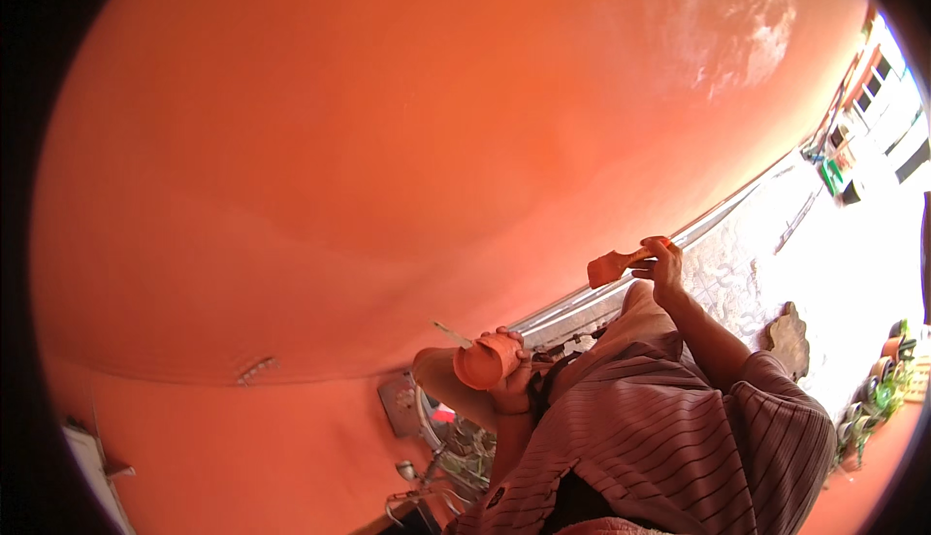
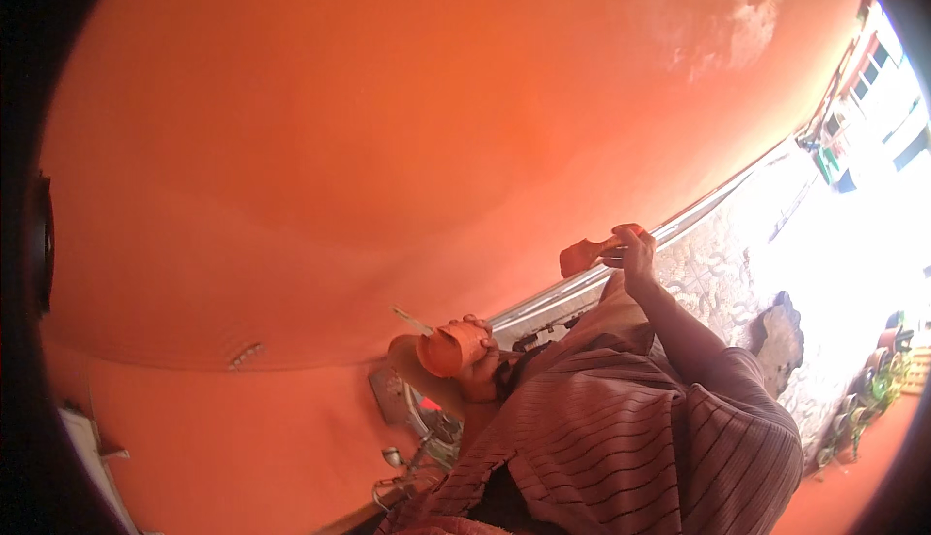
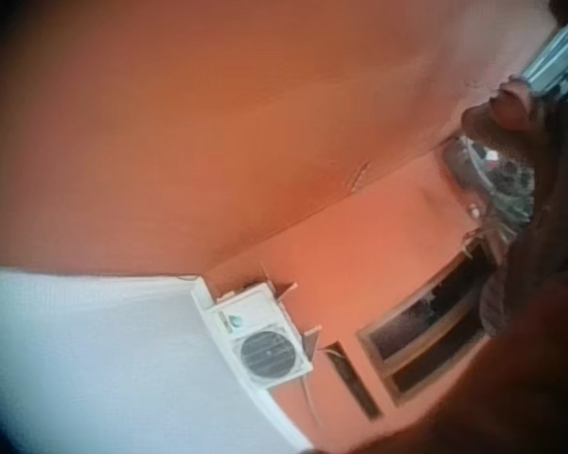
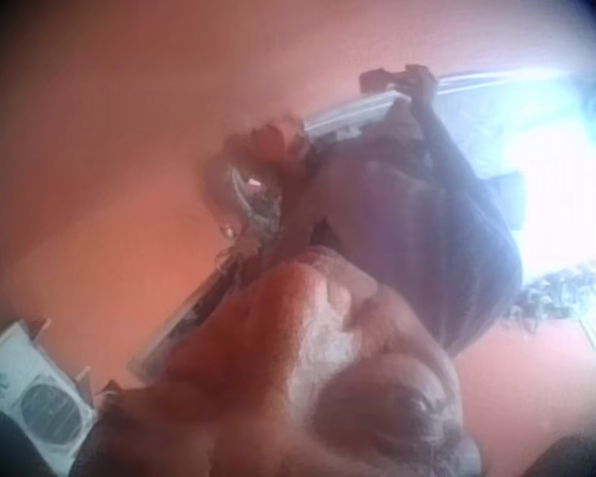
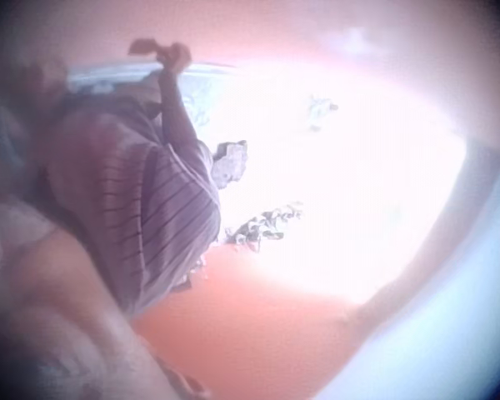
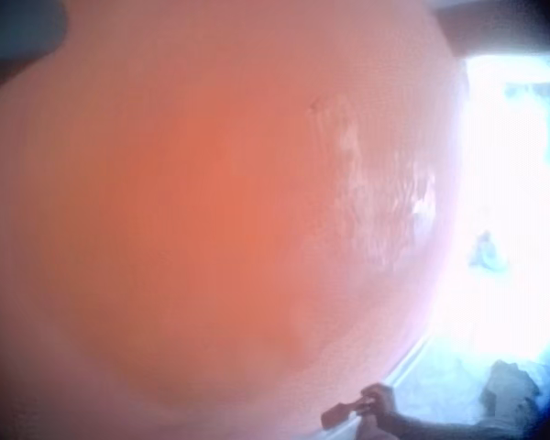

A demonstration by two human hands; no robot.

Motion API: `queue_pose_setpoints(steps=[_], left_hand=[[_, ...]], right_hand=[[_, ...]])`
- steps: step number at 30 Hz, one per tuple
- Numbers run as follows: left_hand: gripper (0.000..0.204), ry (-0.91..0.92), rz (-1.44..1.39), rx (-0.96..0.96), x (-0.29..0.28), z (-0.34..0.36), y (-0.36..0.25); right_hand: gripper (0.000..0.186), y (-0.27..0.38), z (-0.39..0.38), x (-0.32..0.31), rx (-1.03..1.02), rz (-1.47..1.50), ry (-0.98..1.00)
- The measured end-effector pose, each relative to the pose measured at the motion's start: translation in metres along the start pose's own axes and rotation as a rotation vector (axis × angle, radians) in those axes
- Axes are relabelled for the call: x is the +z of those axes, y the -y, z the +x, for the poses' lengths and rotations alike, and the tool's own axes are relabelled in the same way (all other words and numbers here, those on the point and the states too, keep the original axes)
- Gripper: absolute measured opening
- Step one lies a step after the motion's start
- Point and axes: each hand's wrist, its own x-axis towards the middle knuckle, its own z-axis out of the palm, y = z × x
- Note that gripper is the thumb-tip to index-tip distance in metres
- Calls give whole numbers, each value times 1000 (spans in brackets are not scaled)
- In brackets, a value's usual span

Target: The person paints a ceiling with orange paint using a brush and a small container. They repeatedly dip the brush into the container and apply paint to the ceiling surface in broad strokes.

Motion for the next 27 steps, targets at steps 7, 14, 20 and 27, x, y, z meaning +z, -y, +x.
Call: queue_pose_setpoints(steps=[7, 14, 20, 27], left_hand=[[38, 30, -56, -72, -2, 4, -3], [40, 8, -9, -55, 2, 3, -8], [42, 23, -13, -53, 3, 5, -9], [43, 48, -2, -31, -5, 7, -10]], right_hand=[[26, -13, 22, -60, 156, 547, 1], [35, 30, 2, -24, 0, 497, 413], [28, 194, 22, 75, -742, -213, 71], [25, 291, 60, 159, -1186, -738, -219]])
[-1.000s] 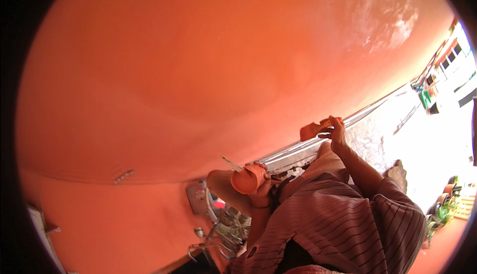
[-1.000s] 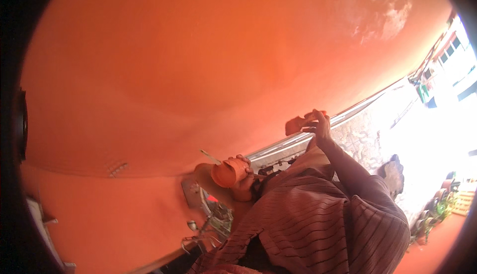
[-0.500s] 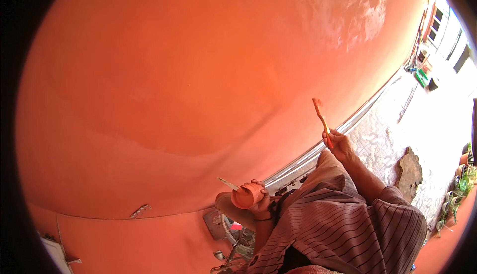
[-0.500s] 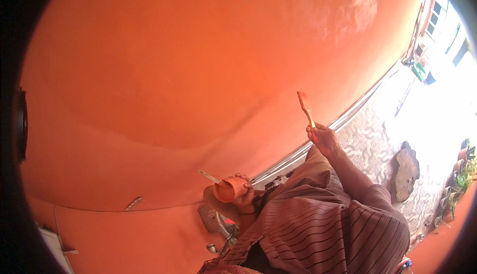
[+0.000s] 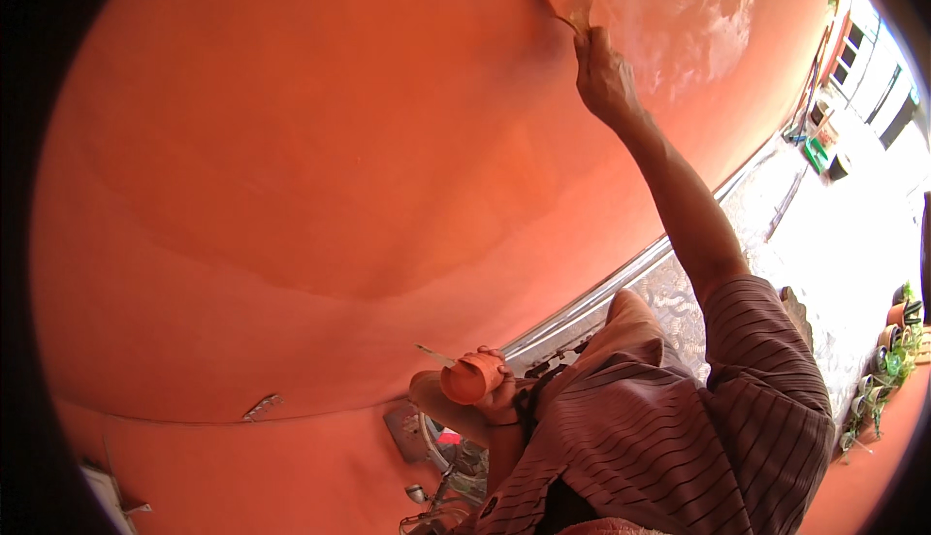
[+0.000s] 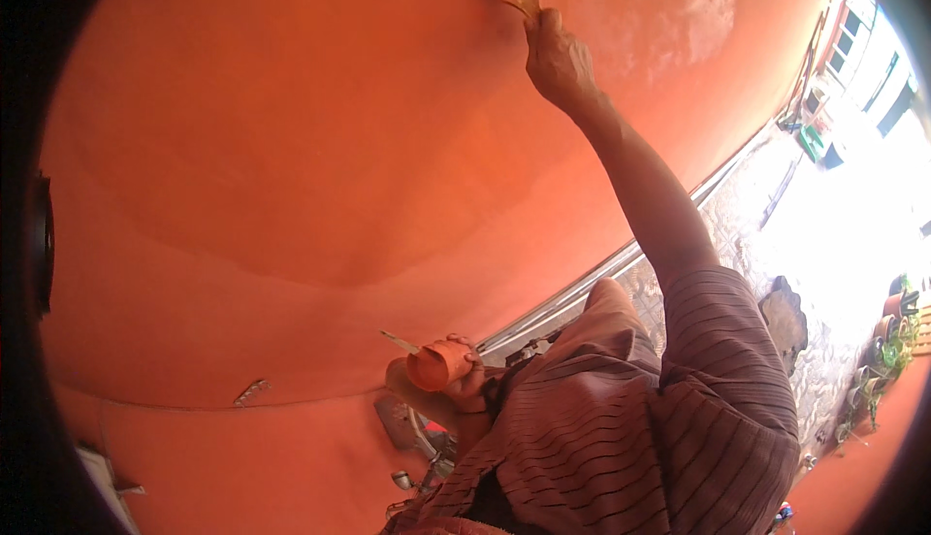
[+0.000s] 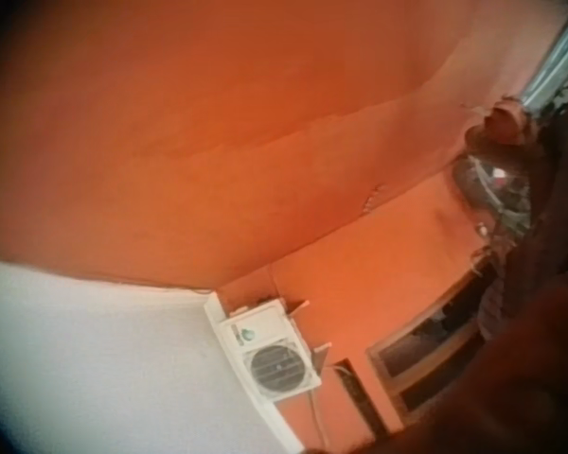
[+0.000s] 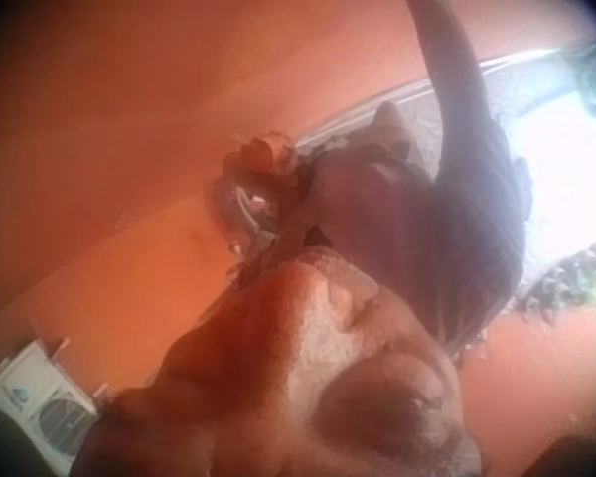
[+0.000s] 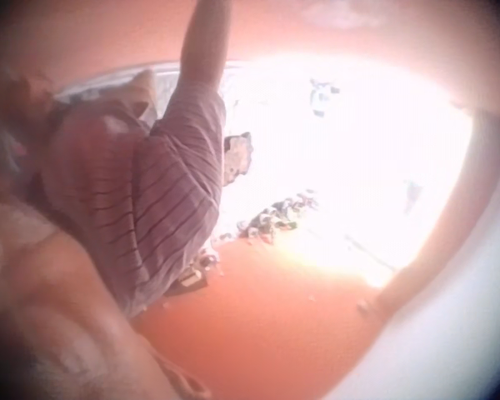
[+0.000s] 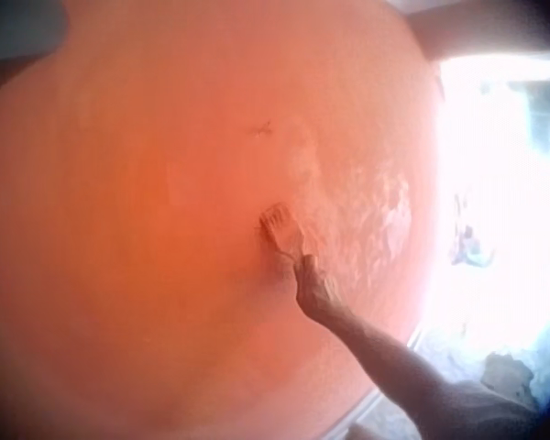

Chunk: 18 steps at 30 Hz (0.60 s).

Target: The person paints a ceiling with orange paint using a brush and a small container. They repeatedly dip the brush into the container and apply paint to the ceiling surface in broad strokes.

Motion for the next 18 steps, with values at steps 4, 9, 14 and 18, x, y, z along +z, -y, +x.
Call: queue_pose_setpoints(steps=[4, 9, 14, 18], left_hand=[[42, -5, 0, 18, -1, -3, 0], [37, -51, -29, 2, 1, -5, 4], [35, -59, 6, -34, 3, -5, 0], [40, -35, 38, -57, 3, -2, -5]], right_hand=[[25, -50, -55, 29, 37, -60, 102], [23, -114, -149, 39, 122, -125, 324], [24, -133, -198, 32, 224, -178, 559], [26, -127, -215, 12, 363, -160, 626]])
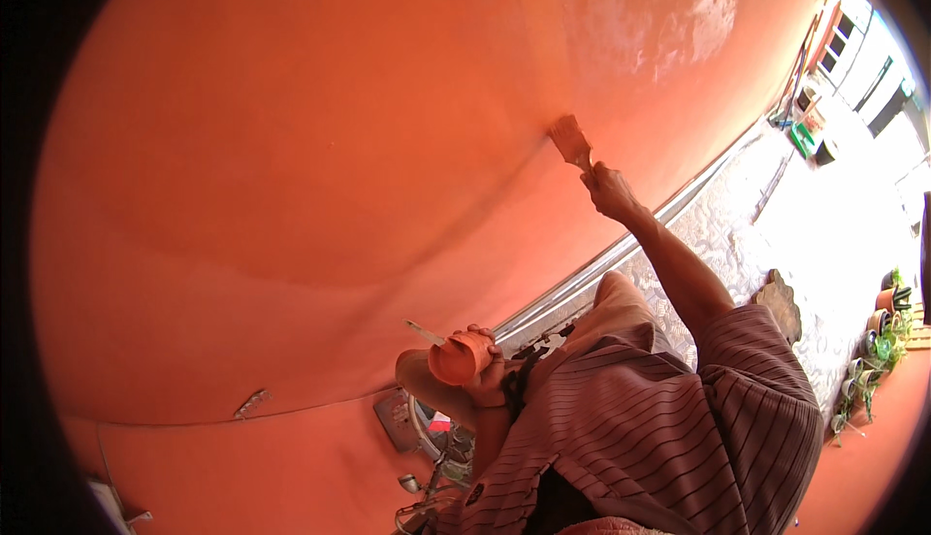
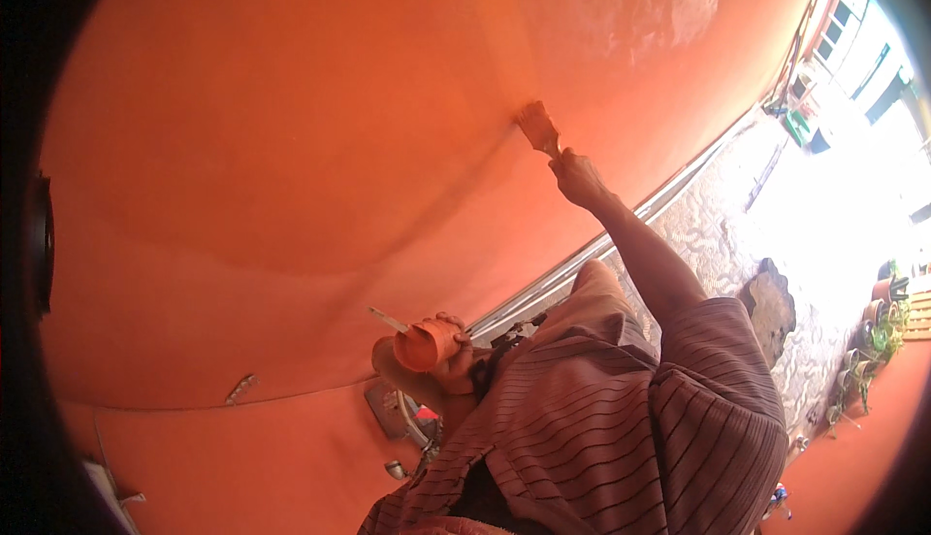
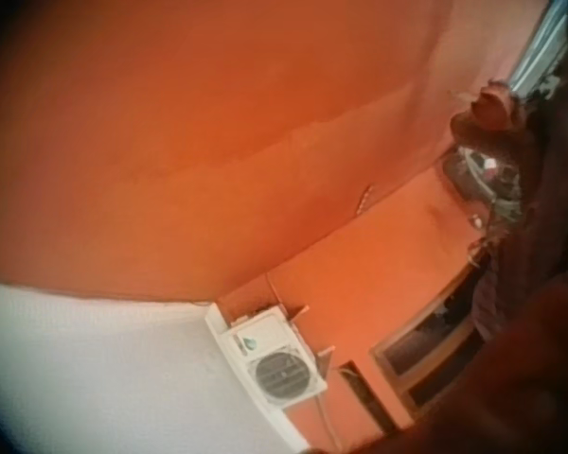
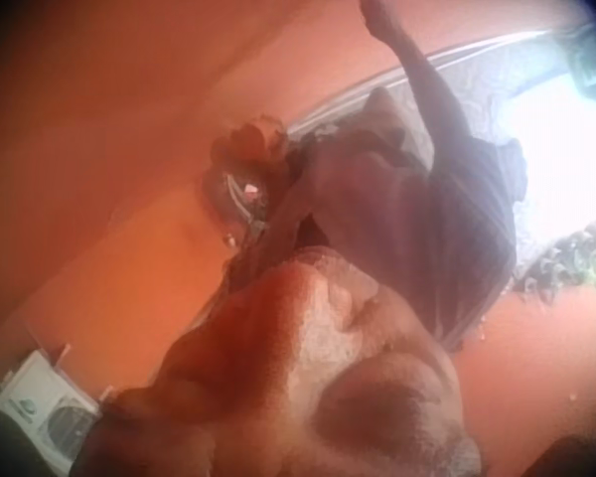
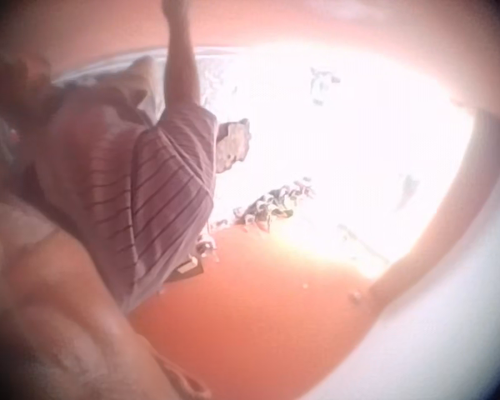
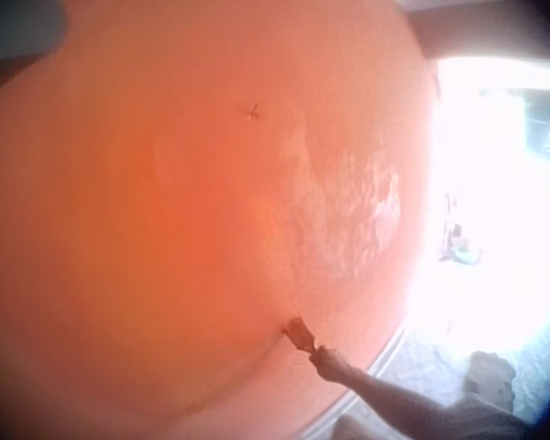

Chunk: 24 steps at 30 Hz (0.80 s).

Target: The person paints a ceiling with orange paint using a brush and a small container. They repeatedly dip the brush into the container and apply paint to the ceiling surface in broad strokes.

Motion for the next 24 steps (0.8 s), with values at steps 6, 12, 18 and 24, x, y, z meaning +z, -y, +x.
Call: queue_pose_setpoints(steps=[6, 12, 18, 24], left_hand=[[40, 18, -22, 44, 4, -1, 5], [38, -2, -40, 58, 3, -2, 9], [39, 57, -59, 52, 0, 0, 8], [39, -7, -67, 50, 1, -2, 10]], right_hand=[[19, 53, -4, -60, -385, -160, -364], [26, 153, 68, -134, -620, 138, -625], [23, 133, 60, -62, -340, -40, -430], [21, 46, 13, 16, -137, -121, -111]])
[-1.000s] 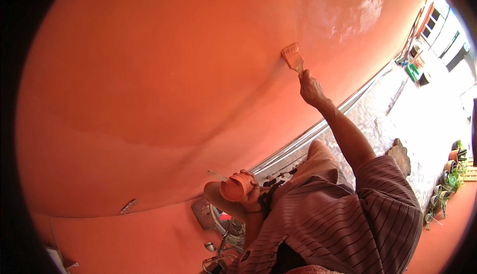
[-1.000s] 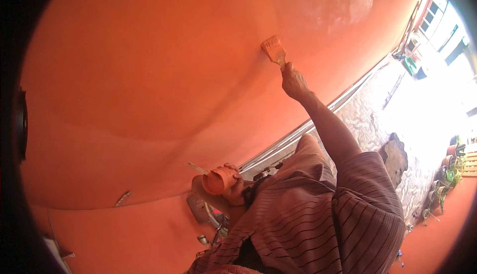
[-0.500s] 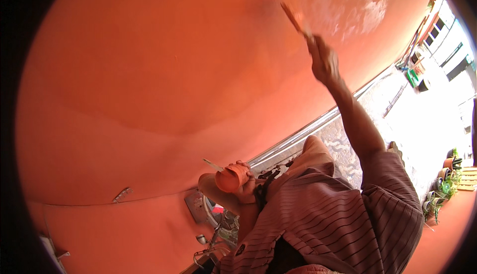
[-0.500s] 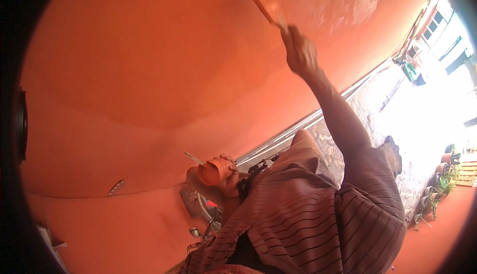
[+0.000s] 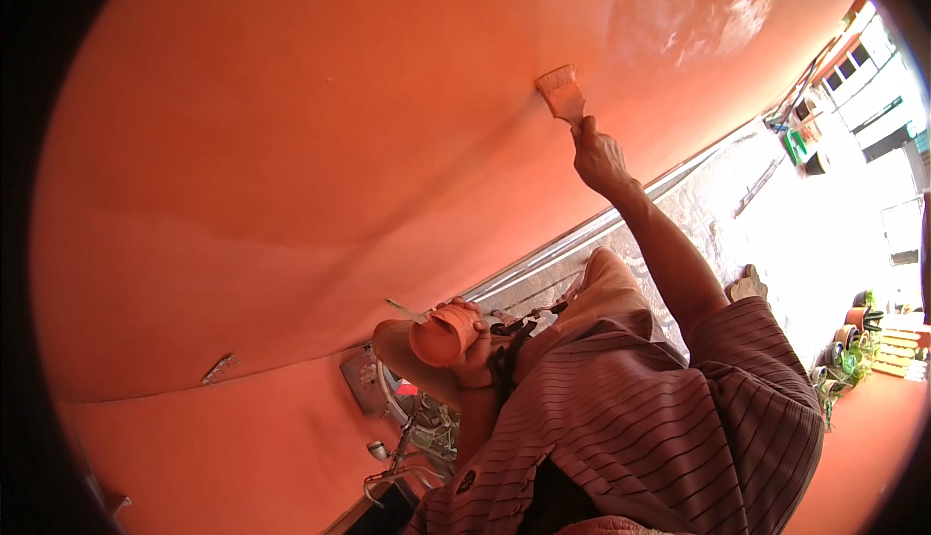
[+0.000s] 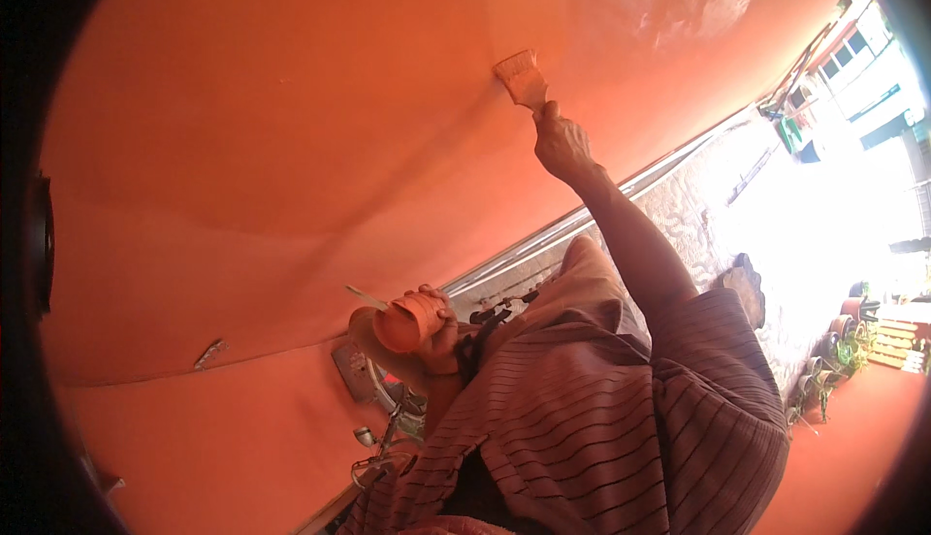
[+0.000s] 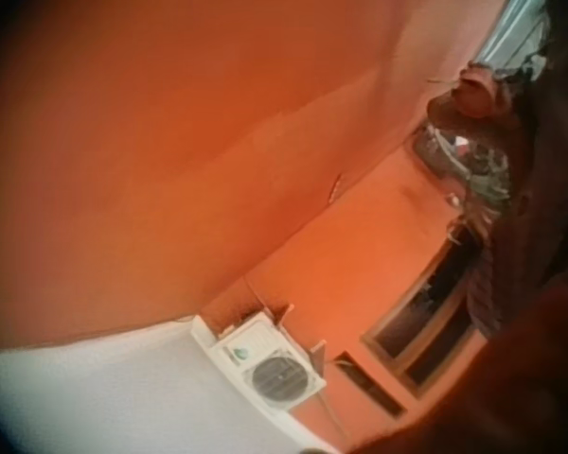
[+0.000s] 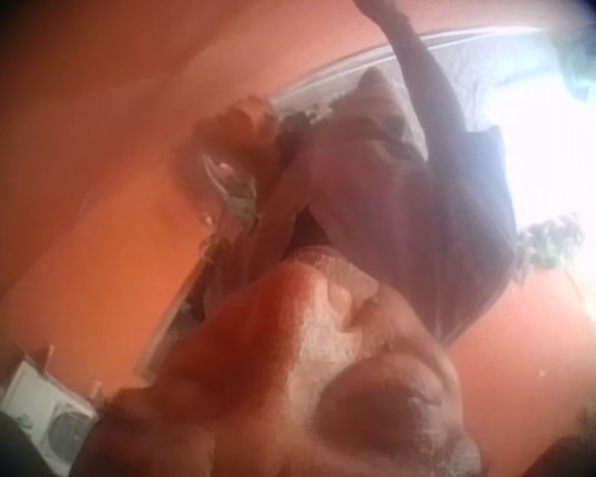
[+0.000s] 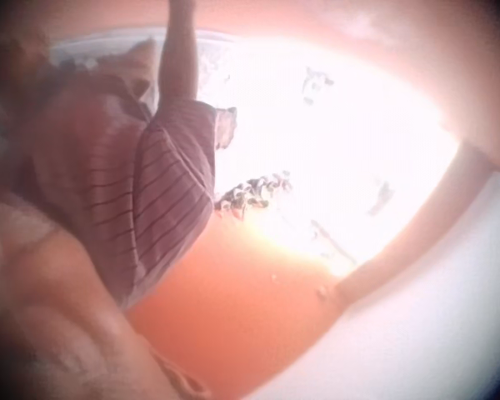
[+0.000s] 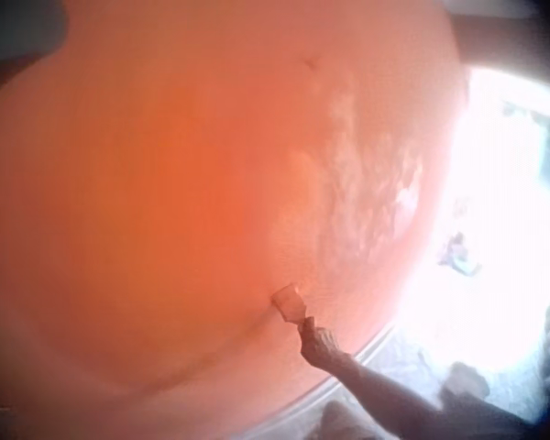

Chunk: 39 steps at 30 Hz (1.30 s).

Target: The person paints a ceiling with orange paint using a brush and a small container. They repeatedly dip the brush into the container and apply paint to the ceiling surface in broad strokes.

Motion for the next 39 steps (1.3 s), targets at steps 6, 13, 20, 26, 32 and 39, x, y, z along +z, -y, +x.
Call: queue_pose_setpoints(steps=[6, 13, 20, 26, 32, 39], left_hand=[[37, 74, 55, -20, 1, 3, -2], [39, 88, 9, -35, 5, 2, -3], [40, 17, 14, 31, -2, -2, 0], [41, 100, 16, 21, -6, 2, -3], [39, 45, 10, 58, -4, -2, 2], [39, 67, -10, -1, -1, 0, -3]], right_hand=[[25, -19, -14, 25, 55, -9, 136], [30, -16, -44, 3, 357, 506, 235], [26, 80, 27, -104, -397, 214, -399], [18, 91, 41, -65, -142, -24, -185], [17, 6, -12, 35, -71, -88, 37], [25, -45, -43, 88, 134, -90, 298]])
